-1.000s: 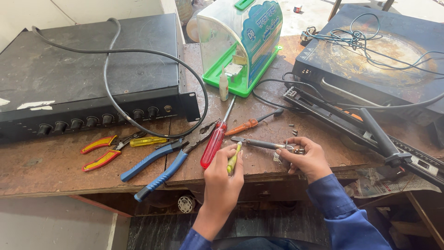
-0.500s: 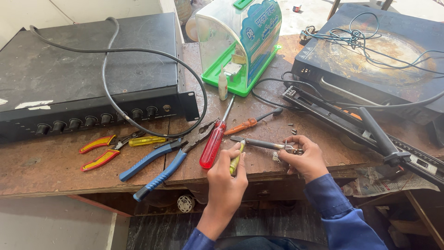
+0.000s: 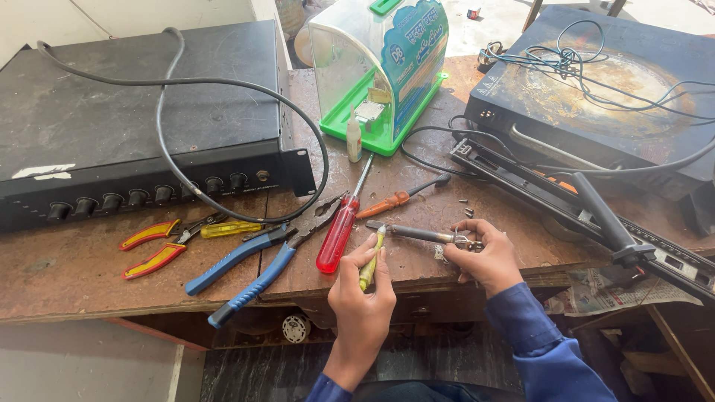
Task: The person holds a soldering iron in one hand and repeatedly rubs its tip against a small abrasive stick to clean and shape the tip. They then move the soldering iron to the front panel of an amplifier on the bench and continue working on the tip and panel area.
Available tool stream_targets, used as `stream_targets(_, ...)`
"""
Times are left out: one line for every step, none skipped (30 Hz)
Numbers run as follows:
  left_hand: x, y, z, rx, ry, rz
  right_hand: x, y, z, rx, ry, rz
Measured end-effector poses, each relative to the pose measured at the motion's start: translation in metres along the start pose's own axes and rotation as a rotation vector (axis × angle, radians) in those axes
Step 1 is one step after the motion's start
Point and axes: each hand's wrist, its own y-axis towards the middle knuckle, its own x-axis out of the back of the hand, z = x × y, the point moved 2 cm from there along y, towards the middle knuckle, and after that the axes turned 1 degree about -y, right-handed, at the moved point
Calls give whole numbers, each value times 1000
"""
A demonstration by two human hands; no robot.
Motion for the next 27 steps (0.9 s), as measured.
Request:
stream_targets(1,0,1,1,29,11,0,0,0,-9,12,7)
stream_targets(1,1,2,3,59,20,1,0,1,-17,24,16)
stream_targets(2,0,4,25,51,8,1,0,2,-24,37,26)
stream_targets(2,1,5,41,41,-2,0,-1,4,-18,35,19)
stream_targets(2,1,6,61,29,-12,1,-2,5,-14,30,11)
stream_targets(2,0,5,25,26,16,2,-4,5,-12,24,5)
stream_targets(2,1,5,-15,22,43,1,-3,6,-15,23,1)
stream_targets(3,1,5,-55,19,71,1,-4,7,-19,23,-4)
stream_targets(4,3,7,-7,14,40,1,-5,8,-27,23,-8)
stream_targets(5,6,9,41,8,9,0,-6,8,-24,33,-3)
stream_targets(4,7,11,90,-2,-23,1,-6,8,-20,41,0)
stream_targets(3,7,9,18,-1,27,1,-7,8,-14,50,2)
stream_targets(2,7,7,-55,4,75,1,-6,8,-17,36,-9)
stream_targets(2,6,5,-126,11,123,1,-6,8,-22,22,-17)
stream_targets(2,6,6,-95,30,88,0,-6,8,-27,9,-22)
stream_targets(2,6,6,-62,48,53,-1,-6,8,-18,16,-18)
stream_targets(2,6,7,-29,62,21,0,-6,7,-11,21,-18)
stream_targets(2,6,7,-46,50,46,1,-6,7,-2,25,-21)
stream_targets(2,5,7,-63,36,70,2,-6,7,-4,24,-23)
stream_targets(3,5,6,-80,25,93,3,-7,6,-6,25,-23)
stream_targets(4,7,8,-64,21,89,2,-6,6,-6,26,-20)
stream_targets(6,9,10,-47,18,83,2,-6,6,-4,24,-22)
stream_targets(8,11,11,-31,16,81,2,-5,6,-4,25,-25)
stream_targets(9,11,11,-40,25,93,2,-6,6,-5,25,-30)
stream_targets(10,11,11,-48,33,103,3,-6,5,-11,20,-28)
stream_targets(10,12,11,-60,40,112,3,-5,5,-13,16,-27)
stream_targets(10,14,12,-65,34,110,2,-4,5,-13,14,-25)
